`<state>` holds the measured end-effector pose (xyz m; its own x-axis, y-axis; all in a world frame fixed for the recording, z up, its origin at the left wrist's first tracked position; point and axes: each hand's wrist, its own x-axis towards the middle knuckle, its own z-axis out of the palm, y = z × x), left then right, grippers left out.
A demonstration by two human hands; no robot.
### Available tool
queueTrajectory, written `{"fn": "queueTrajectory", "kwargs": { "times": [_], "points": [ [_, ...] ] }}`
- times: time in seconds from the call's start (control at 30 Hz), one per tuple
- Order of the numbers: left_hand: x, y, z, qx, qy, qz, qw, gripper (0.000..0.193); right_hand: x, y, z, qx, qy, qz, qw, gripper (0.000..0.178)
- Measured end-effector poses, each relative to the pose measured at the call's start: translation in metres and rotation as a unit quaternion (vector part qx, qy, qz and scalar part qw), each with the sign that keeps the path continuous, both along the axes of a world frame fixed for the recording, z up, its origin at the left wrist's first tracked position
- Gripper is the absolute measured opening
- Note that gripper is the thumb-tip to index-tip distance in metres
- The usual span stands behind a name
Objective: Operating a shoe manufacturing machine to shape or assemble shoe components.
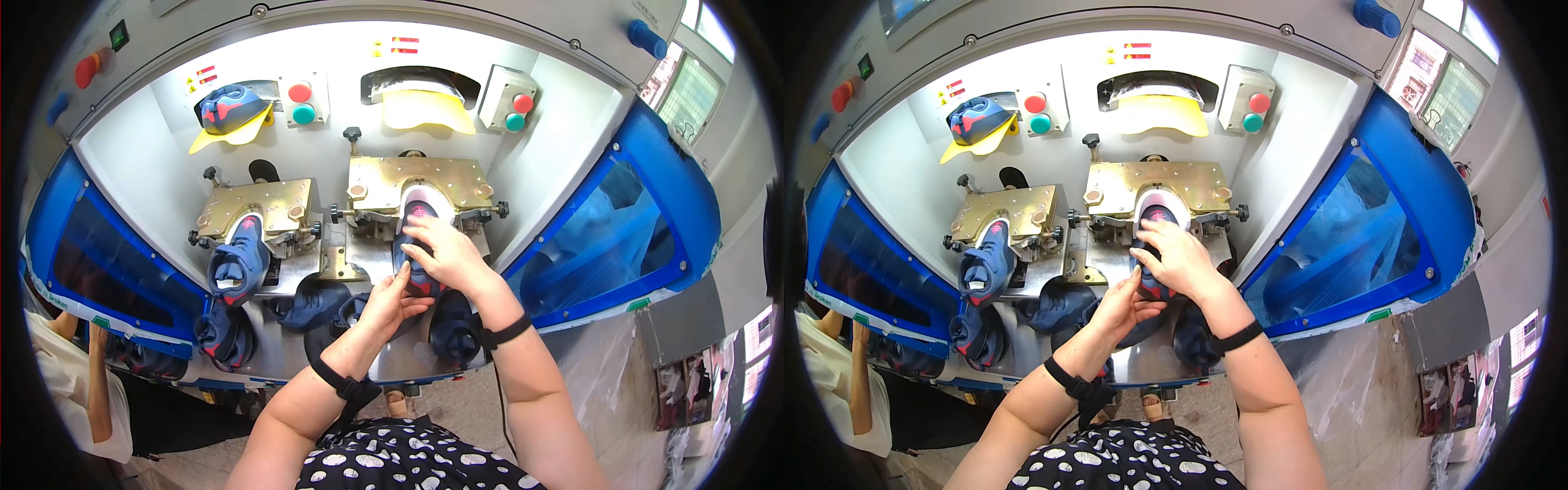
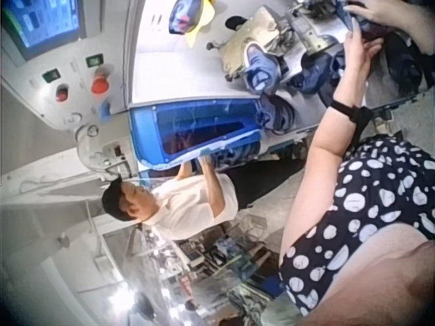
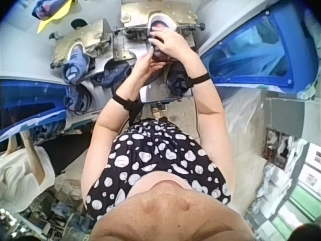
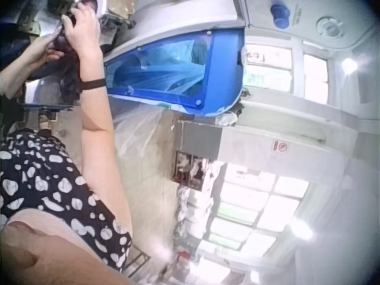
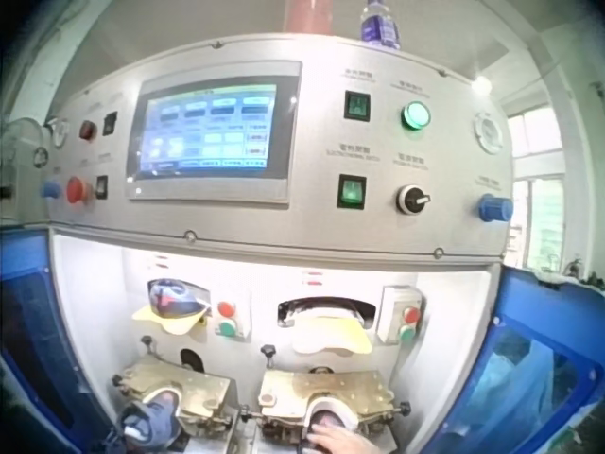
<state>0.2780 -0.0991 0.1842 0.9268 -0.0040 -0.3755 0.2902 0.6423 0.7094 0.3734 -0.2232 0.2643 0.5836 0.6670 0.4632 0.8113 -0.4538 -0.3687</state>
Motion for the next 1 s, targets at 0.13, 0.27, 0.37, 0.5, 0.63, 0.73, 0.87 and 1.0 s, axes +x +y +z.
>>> {"fn": "queueTrajectory", "kwargs": {
  "times": [0.13,0.27,0.37,0.5,0.63,0.73,0.87,1.0],
  "points": [
    [0.000,-0.002,-0.007,0.020,0.014,0.000,1.000,0.052,0.005,-0.003,-0.015,-0.027,0.119,-0.042,0.992,0.036],
    [-0.004,-0.006,-0.019,0.059,0.009,0.012,0.998,0.052,0.003,-0.007,-0.026,-0.017,0.115,-0.047,0.992,0.033],
    [-0.009,-0.008,-0.028,0.058,0.047,0.017,0.997,0.051,-0.001,-0.008,-0.034,0.003,0.070,-0.026,0.997,0.030],
    [-0.011,-0.011,-0.035,0.046,0.056,0.021,0.997,0.049,-0.004,-0.006,-0.046,0.020,0.032,-0.046,0.998,0.028],
    [-0.012,-0.013,-0.040,0.070,0.044,0.004,0.997,0.050,-0.003,-0.008,-0.055,0.031,0.010,-0.038,0.999,0.029],
    [-0.010,-0.014,-0.041,0.094,0.033,-0.014,0.995,0.053,-0.001,-0.016,-0.057,0.041,0.024,-0.048,0.998,0.030],
    [-0.003,-0.018,-0.036,0.101,0.038,-0.036,0.994,0.056,-0.001,-0.025,-0.052,-0.002,0.037,-0.075,0.996,0.030],
    [-0.001,-0.022,-0.022,0.175,0.021,-0.013,0.984,0.050,-0.023,-0.035,-0.052,0.007,-0.066,-0.153,0.986,0.026]
  ]
}}
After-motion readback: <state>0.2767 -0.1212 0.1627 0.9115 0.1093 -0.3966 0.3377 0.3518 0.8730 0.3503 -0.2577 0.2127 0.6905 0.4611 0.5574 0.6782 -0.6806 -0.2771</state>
